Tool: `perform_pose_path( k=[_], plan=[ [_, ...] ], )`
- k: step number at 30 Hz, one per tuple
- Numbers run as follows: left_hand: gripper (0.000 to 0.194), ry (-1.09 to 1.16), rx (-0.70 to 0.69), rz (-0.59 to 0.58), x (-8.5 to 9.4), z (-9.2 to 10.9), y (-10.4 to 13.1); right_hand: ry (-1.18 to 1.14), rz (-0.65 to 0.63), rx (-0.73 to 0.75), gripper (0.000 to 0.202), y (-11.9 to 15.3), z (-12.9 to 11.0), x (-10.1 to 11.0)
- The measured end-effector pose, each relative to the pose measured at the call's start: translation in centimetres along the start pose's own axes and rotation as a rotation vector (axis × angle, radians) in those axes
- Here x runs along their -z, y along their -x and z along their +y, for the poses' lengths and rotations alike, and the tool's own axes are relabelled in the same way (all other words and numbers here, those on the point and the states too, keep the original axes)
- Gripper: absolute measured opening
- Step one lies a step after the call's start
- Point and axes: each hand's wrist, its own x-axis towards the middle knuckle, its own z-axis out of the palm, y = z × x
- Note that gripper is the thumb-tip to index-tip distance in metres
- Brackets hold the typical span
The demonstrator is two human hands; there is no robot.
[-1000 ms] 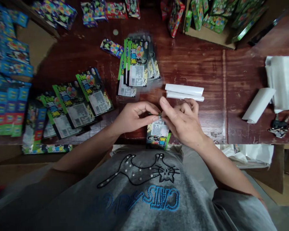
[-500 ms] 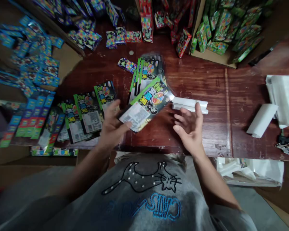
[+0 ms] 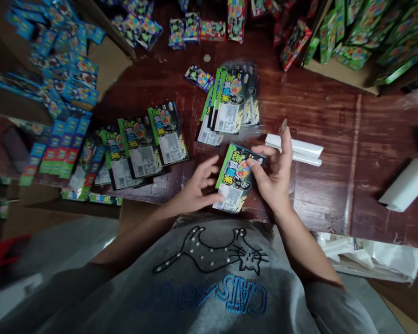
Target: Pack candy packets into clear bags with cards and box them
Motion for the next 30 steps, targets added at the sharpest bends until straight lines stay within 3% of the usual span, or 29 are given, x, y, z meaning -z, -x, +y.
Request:
perform_pose_path(
  k=[3, 5, 7, 9, 11, 16, 19, 22, 25, 27, 30],
  plan=[
    [0.07, -0.034, -0.069, 0.083, 0.1, 0.2, -1.5, 0.079, 0.052, 0.108, 0.098, 0.4, -1.4, -0.4],
    [0.065, -0.041, -0.122, 0.066, 0.2, 0.2, -2.0, 0.276, 0.119, 0.201, 0.095, 0.2, -2.0, -0.2],
    [0.068, -0.035, -0.134, 0.024, 0.3, 0.3, -2.1, 0.459, 0.052, 0.252, 0.089, -0.4, -2.4, 0.3],
    [0.068, -0.028, -0.118, -0.016, 0.5, 0.3, -1.7, 0.509, -0.114, 0.24, 0.087, -0.8, -2.4, 1.1],
    [0.065, -0.031, -0.09, -0.055, 0.9, 0.5, -1.1, 0.432, -0.216, 0.211, 0.092, -0.7, -2.3, 1.8],
    [0.057, 0.003, -0.066, -0.097, 2.5, 0.5, -0.5, 0.343, -0.041, 0.294, 0.096, 2.3, -1.7, 2.7],
    [0.045, 0.012, -0.082, -0.119, 3.3, 0.6, -0.9, 0.288, -0.087, 0.211, 0.09, 3.6, -1.5, 2.0],
    [0.026, -0.04, -0.175, -0.058, 3.3, 1.3, -1.6, 0.076, -0.136, 0.082, 0.083, 3.3, -1.5, 0.9],
    [0.012, -0.058, -0.235, 0.024, 2.8, 2.0, -2.0, -0.022, -0.153, 0.078, 0.075, 2.6, -1.8, 0.3],
    [0.011, -0.048, -0.253, 0.101, 2.4, 2.2, -2.0, -0.019, -0.119, 0.09, 0.081, 2.4, -2.1, 0.2],
    [0.028, -0.012, -0.281, 0.152, 2.1, 2.1, -1.7, -0.04, -0.102, 0.08, 0.093, 2.5, -2.6, 0.3]
  ],
)
